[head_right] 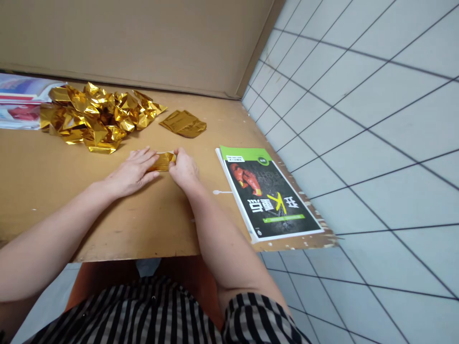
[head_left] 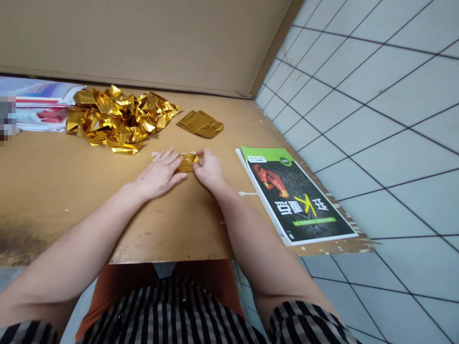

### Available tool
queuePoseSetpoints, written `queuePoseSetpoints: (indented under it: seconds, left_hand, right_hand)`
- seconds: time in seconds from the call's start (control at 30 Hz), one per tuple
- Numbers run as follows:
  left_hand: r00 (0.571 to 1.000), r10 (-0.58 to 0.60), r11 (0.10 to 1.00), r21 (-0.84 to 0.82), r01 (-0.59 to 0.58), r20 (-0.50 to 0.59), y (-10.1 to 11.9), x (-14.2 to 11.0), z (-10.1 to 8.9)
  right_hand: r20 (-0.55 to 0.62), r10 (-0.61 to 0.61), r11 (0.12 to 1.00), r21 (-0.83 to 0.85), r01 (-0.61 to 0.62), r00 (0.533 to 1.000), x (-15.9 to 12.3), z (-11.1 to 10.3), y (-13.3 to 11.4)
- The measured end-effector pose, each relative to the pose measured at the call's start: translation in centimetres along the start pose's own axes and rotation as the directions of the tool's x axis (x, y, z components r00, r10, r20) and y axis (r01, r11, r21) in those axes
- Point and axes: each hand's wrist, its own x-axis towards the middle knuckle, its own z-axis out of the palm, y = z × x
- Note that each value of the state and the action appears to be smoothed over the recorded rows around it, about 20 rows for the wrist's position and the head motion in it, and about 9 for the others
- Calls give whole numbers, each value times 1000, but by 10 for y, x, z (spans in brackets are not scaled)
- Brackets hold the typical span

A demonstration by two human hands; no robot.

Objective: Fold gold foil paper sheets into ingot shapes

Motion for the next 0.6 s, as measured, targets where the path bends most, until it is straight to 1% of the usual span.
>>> queuePoseSetpoints:
  seconds: [0.07, 0.17, 0.2, 0.27, 0.33, 0.4, 0.43, 0.47, 0.53, 0.6]
  left_hand:
    - [996, 9, 1000, 16, -10, 92, 1, 0, 3]
    - [974, -36, 999, 44, 27, 225, -2, 1, 8]
    - [965, -53, 998, 54, 41, 257, -3, 1, 9]
    - [956, -63, 997, 64, 46, 288, -5, 1, 10]
    - [958, -40, 998, 53, 26, 285, -6, 0, 10]
    - [964, -10, 1000, 26, 3, 265, -6, 0, 11]
    - [966, -3, 1000, 13, -1, 260, -7, -1, 11]
    - [966, -5, 1000, 5, 4, 260, -7, -1, 11]
    - [959, -26, 1000, 3, 27, 281, -8, -1, 12]
    - [953, -34, 999, 1, 35, 301, -9, -1, 13]
  right_hand:
    - [1, 2, 999, -53, -2, 1000, -2, -2, -2]
    - [-12, -29, 988, -151, 27, 1000, -7, -6, -5]
    - [-33, -65, 981, -186, 57, 997, -8, -7, -6]
    - [-86, -184, 960, -232, 160, 979, -12, -8, -8]
    - [-100, -334, 925, -225, 306, 937, -15, -5, -9]
    - [-30, -465, 877, -156, 455, 885, -17, 1, -11]
    - [34, -511, 853, -109, 511, 859, -17, 5, -12]
    - [106, -534, 838, -66, 542, 839, -18, 8, -13]
    - [236, -528, 839, -3, 544, 816, -18, 15, -14]
    - [307, -505, 854, 39, 519, 807, -17, 19, -12]
